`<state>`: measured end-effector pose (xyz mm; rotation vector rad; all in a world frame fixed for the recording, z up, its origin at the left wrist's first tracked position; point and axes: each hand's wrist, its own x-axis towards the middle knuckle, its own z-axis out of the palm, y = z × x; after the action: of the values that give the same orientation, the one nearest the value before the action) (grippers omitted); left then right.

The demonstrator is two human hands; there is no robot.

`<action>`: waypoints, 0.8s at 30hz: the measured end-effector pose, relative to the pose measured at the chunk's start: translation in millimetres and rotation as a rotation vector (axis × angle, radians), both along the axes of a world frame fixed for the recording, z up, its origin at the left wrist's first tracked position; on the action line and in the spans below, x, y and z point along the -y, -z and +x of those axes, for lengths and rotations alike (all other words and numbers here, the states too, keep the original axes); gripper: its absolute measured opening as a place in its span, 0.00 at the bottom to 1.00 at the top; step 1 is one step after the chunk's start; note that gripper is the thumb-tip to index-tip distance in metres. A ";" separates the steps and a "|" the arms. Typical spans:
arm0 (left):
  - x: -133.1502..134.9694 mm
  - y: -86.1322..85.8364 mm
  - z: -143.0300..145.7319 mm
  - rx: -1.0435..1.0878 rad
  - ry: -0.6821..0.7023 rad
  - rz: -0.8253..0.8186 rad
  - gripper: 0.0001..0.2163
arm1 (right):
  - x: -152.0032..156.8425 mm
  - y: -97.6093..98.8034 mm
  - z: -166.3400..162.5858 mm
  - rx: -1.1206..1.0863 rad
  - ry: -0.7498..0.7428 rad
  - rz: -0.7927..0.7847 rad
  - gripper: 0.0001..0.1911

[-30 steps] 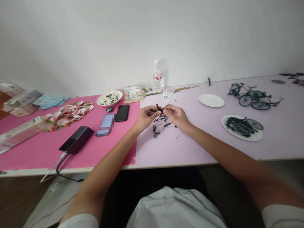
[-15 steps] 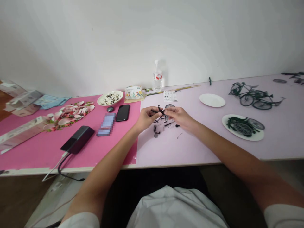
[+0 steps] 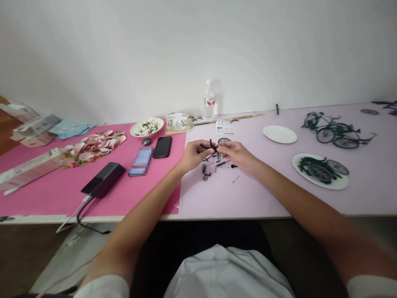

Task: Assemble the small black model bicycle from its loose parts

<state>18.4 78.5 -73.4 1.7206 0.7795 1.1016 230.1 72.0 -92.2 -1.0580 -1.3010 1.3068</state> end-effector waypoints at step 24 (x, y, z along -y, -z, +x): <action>-30.2 21.0 -14.0 0.220 -0.008 -0.380 0.27 | -5.9 -5.6 28.8 0.893 -0.355 0.512 0.08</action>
<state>4.4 108.7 -94.4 1.2570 0.7980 1.0498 258.9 77.9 -86.5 -1.0917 -2.4214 0.6315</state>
